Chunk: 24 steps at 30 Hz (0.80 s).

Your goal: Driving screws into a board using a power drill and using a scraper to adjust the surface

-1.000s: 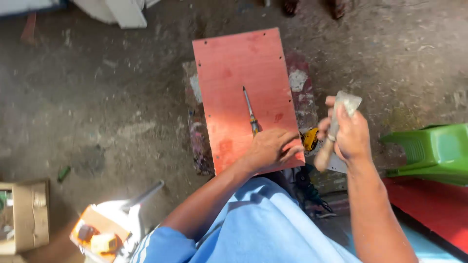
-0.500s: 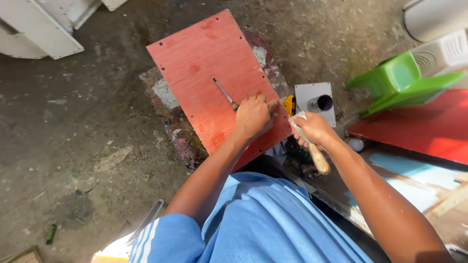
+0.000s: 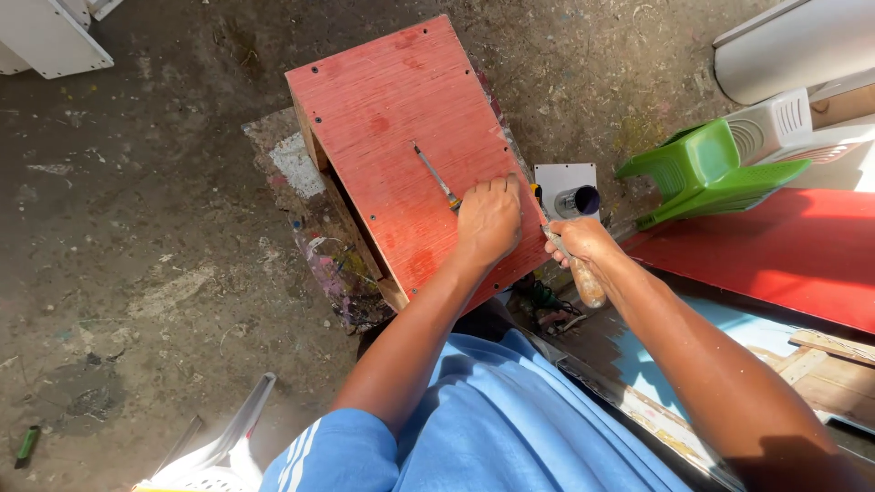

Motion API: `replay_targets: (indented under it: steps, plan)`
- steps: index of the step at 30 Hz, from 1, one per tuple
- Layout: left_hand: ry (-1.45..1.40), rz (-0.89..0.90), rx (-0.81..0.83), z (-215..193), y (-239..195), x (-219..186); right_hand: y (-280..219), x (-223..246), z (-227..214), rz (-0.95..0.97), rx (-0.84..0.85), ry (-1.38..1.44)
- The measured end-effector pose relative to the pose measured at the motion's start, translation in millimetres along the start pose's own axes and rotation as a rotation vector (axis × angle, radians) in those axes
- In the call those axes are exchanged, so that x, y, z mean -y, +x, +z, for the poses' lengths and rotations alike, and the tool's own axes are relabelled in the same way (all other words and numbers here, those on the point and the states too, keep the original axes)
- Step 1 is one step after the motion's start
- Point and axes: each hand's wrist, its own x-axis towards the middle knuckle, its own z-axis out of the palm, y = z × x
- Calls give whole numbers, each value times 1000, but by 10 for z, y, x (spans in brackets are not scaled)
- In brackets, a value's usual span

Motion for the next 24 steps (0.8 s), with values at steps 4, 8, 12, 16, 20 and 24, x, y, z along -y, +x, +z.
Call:
replay_targets:
  steps: [4,8,12,16,20,24]
  plan:
    - [-32,44,-27,221,-69,16,-98,125,8,12,-6,-34]
    - [-45,55,15,212,-60,42,-105,315,-29,-19,30,-264]
    - [-67,55,64,268,-18,53,72,337,-198,-289,123,-794]
    - [-57,69,92,208,0,72,52,647,-386,-1098,374,-1503]
    - [-77,69,112,135,6,69,85,609,-383,-1098,384,-1658]
    - [-86,45,135,74,13,53,174,181,-140,-642,233,-1254]
